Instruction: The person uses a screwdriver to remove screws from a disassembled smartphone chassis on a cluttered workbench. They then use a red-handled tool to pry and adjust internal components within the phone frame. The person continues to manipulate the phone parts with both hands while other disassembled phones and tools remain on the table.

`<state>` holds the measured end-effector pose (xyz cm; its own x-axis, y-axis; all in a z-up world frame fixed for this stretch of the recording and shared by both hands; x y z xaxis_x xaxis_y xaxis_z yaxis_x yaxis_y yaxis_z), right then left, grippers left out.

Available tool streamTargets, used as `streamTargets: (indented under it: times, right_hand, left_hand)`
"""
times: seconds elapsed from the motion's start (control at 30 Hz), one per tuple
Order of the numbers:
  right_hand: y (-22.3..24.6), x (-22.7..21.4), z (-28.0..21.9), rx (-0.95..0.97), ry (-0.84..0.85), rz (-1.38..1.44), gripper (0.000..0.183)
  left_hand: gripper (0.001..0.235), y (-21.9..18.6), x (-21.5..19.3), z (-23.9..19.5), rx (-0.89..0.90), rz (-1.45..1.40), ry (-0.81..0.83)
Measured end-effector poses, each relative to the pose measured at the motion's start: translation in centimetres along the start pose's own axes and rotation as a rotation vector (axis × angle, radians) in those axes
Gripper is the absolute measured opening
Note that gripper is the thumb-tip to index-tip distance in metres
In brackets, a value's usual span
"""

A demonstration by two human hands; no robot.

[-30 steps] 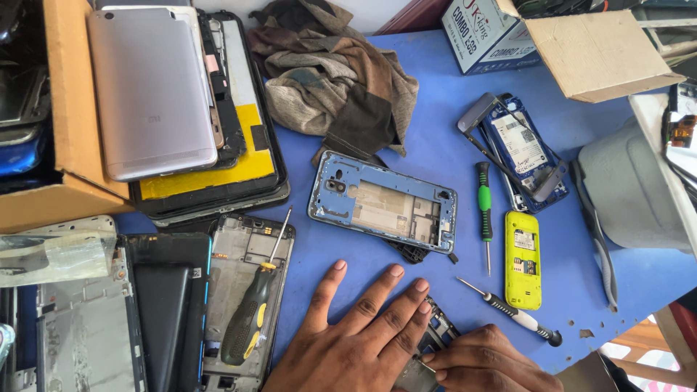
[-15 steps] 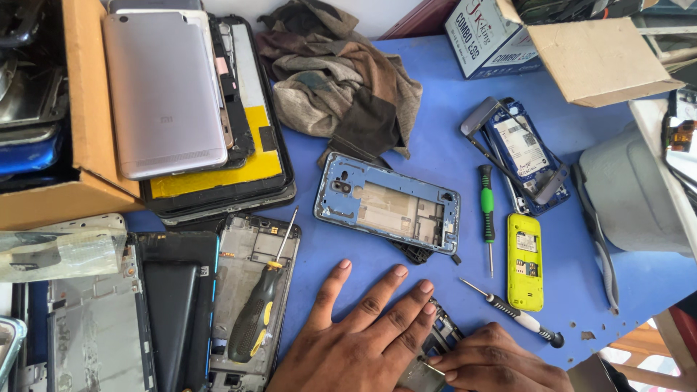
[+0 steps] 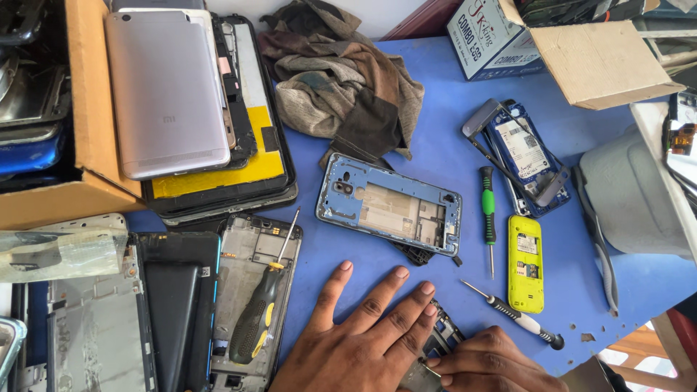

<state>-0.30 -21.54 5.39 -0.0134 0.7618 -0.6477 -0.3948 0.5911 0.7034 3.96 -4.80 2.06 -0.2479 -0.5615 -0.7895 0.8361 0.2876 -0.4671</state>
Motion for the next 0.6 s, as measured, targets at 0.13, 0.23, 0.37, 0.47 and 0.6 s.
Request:
streamTargets:
  times: [0.13, 0.23, 0.37, 0.47, 0.6]
  right_hand:
    - [0.03, 0.05, -0.27, -0.011, -0.018, -0.015, 0.015]
    - [-0.04, -0.07, -0.13, -0.009, -0.046, 0.022, 0.015]
    - [-0.10, -0.33, 0.02, -0.033, -0.002, 0.064, 0.014]
    - [0.03, -0.38, -0.06, -0.055, -0.011, 0.039, 0.014]
    - [0.21, -0.17, -0.15, -0.033, -0.002, -0.014, 0.012]
  left_hand:
    - [0.049, -0.01, 0.05, 0.03, 0.012, 0.014, -0.002]
    - [0.049, -0.01, -0.02, 0.07, 0.015, 0.028, -0.006]
    - [0.048, 0.10, 0.21, 0.10, 0.011, 0.003, 0.000]
    - [0.048, 0.04, 0.24, 0.15, 0.009, 0.004, 0.005]
    - [0.048, 0.03, 0.12, 0.22, 0.012, 0.008, 0.007]
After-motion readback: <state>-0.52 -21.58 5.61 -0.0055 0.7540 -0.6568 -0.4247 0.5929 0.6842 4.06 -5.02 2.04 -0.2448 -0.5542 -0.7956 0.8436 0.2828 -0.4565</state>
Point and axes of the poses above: each hand's wrist, its own z-axis towards the middle knuckle, its own x-axis out of the palm, y = z × x, the point moved 7 cm from there along z, towards the middle knuckle, and after that the axes turned 10 degrees about x, right-handed, at the moved point
